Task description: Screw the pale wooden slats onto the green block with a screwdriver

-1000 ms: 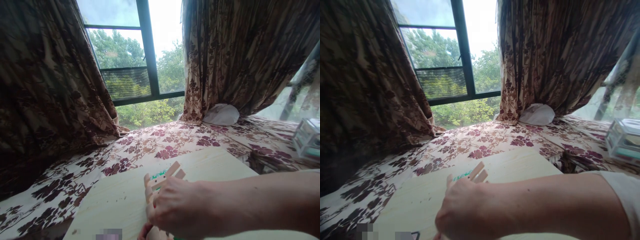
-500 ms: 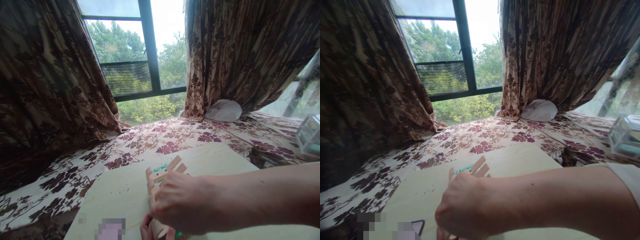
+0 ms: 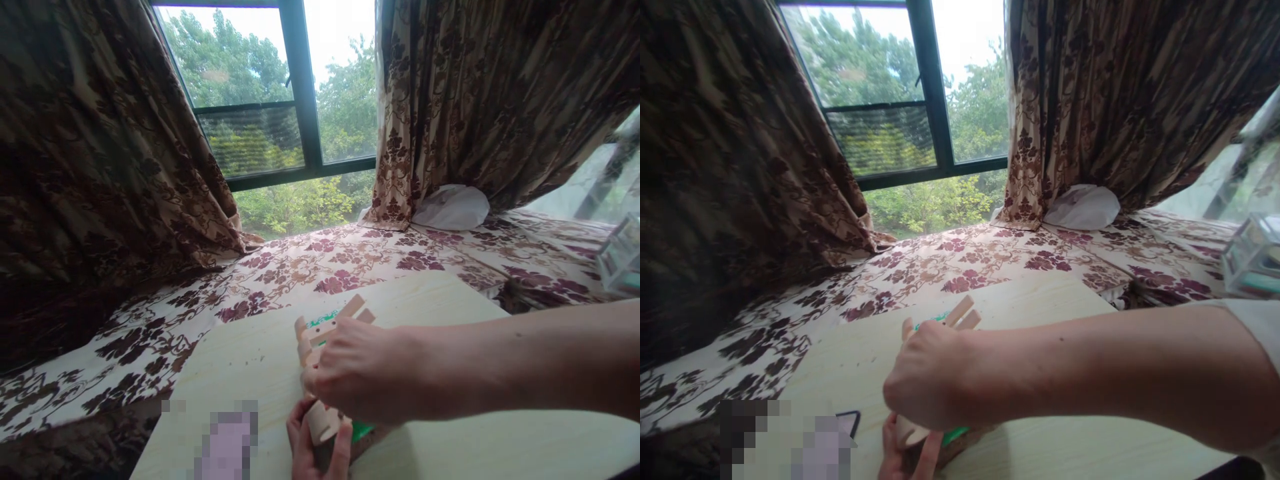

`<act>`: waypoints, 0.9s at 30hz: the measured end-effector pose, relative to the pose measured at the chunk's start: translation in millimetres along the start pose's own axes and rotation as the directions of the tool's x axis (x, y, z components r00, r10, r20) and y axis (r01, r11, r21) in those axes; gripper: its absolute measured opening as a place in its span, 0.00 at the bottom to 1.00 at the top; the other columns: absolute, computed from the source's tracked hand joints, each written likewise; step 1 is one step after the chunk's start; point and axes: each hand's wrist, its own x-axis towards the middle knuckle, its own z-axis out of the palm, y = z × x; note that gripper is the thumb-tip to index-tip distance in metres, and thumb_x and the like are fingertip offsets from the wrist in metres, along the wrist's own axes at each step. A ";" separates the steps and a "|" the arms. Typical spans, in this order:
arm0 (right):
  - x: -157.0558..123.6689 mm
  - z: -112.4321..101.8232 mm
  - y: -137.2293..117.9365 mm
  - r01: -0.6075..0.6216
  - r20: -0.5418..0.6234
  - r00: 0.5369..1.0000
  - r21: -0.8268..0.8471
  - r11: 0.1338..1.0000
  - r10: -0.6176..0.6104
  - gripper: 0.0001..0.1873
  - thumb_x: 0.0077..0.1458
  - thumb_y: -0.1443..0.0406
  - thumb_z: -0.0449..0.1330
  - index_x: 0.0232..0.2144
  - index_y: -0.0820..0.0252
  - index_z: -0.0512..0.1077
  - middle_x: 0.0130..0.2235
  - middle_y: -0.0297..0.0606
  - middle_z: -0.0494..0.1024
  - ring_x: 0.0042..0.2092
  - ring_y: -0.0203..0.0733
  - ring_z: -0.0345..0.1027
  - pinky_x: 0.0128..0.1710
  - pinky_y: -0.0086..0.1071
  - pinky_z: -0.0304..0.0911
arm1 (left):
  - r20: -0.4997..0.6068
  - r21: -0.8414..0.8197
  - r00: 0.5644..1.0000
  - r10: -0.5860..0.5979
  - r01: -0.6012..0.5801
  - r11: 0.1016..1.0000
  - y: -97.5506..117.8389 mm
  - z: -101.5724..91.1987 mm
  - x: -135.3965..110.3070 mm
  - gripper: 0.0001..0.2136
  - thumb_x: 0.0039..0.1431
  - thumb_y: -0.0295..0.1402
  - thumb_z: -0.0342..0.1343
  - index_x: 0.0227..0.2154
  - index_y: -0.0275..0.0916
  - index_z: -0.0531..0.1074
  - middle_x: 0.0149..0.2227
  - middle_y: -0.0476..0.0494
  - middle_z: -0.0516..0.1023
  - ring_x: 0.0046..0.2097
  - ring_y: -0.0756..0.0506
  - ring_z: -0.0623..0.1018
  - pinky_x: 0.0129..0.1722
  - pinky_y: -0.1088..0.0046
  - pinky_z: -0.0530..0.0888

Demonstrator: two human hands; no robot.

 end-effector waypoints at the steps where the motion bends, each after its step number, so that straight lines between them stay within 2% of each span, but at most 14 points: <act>1: -0.5 -1.2 -0.6 0.013 -0.012 1.000 -0.015 1.000 -0.013 0.03 0.47 0.69 0.57 0.26 0.66 0.69 0.30 0.44 0.74 0.24 0.36 0.60 0.22 0.33 0.50 | -0.001 0.009 1.000 -0.001 0.001 1.000 2.0 -0.8 0.3 0.24 0.39 0.53 0.59 0.34 0.38 0.70 0.41 0.42 0.70 0.42 0.44 0.74 0.40 0.72 0.71; 6: -0.9 -5.2 -3.1 0.023 -0.008 1.000 -0.060 0.998 -0.024 0.03 0.47 0.70 0.58 0.26 0.67 0.69 0.30 0.44 0.73 0.24 0.35 0.58 0.23 0.33 0.50 | 0.017 0.035 1.000 -0.016 0.015 0.999 4.8 -4.1 1.0 0.26 0.39 0.54 0.58 0.34 0.36 0.71 0.44 0.39 0.69 0.46 0.42 0.72 0.44 0.71 0.69; 9: 0.9 0.7 -0.6 0.049 0.015 0.999 -0.045 0.998 -0.048 0.02 0.47 0.70 0.58 0.26 0.66 0.69 0.31 0.43 0.73 0.25 0.36 0.58 0.25 0.34 0.52 | 0.033 0.036 0.999 -0.019 0.018 0.999 3.4 -5.0 0.1 0.25 0.39 0.54 0.58 0.34 0.37 0.72 0.45 0.39 0.69 0.46 0.42 0.72 0.45 0.70 0.69; 14: 1.1 9.6 7.0 0.051 -0.023 0.998 0.015 0.999 -0.051 0.04 0.47 0.69 0.57 0.22 0.63 0.67 0.27 0.39 0.70 0.25 0.37 0.57 0.26 0.35 0.52 | 0.065 -0.009 0.998 -0.006 0.007 1.000 7.1 -3.9 -1.8 0.22 0.42 0.50 0.58 0.35 0.38 0.72 0.44 0.41 0.69 0.45 0.43 0.72 0.46 0.70 0.69; 19: -2.5 -3.4 5.9 -0.006 0.035 0.999 0.012 1.000 0.006 0.04 0.49 0.70 0.54 0.26 0.65 0.69 0.28 0.41 0.71 0.23 0.35 0.54 0.23 0.33 0.49 | -0.009 0.017 1.000 0.021 -0.021 1.000 11.8 -4.0 -3.1 0.24 0.41 0.51 0.58 0.38 0.39 0.70 0.44 0.43 0.68 0.46 0.43 0.71 0.49 0.68 0.67; 23: -3.8 -11.9 0.3 0.041 0.037 0.999 -0.043 0.998 -0.039 0.05 0.48 0.72 0.55 0.30 0.68 0.70 0.32 0.45 0.72 0.23 0.33 0.55 0.24 0.33 0.50 | -0.051 0.090 0.995 0.081 -0.077 0.993 9.5 -5.9 -3.2 0.23 0.42 0.51 0.58 0.37 0.40 0.69 0.44 0.44 0.68 0.47 0.43 0.70 0.50 0.66 0.65; 27: -2.3 -8.1 -2.2 0.065 0.045 0.997 -0.010 0.998 -0.064 0.04 0.50 0.71 0.55 0.28 0.67 0.70 0.32 0.44 0.73 0.26 0.34 0.58 0.28 0.34 0.53 | -0.073 0.120 0.993 0.093 -0.084 0.989 8.6 -6.0 -3.7 0.21 0.43 0.50 0.57 0.36 0.40 0.69 0.43 0.44 0.69 0.47 0.43 0.70 0.49 0.67 0.66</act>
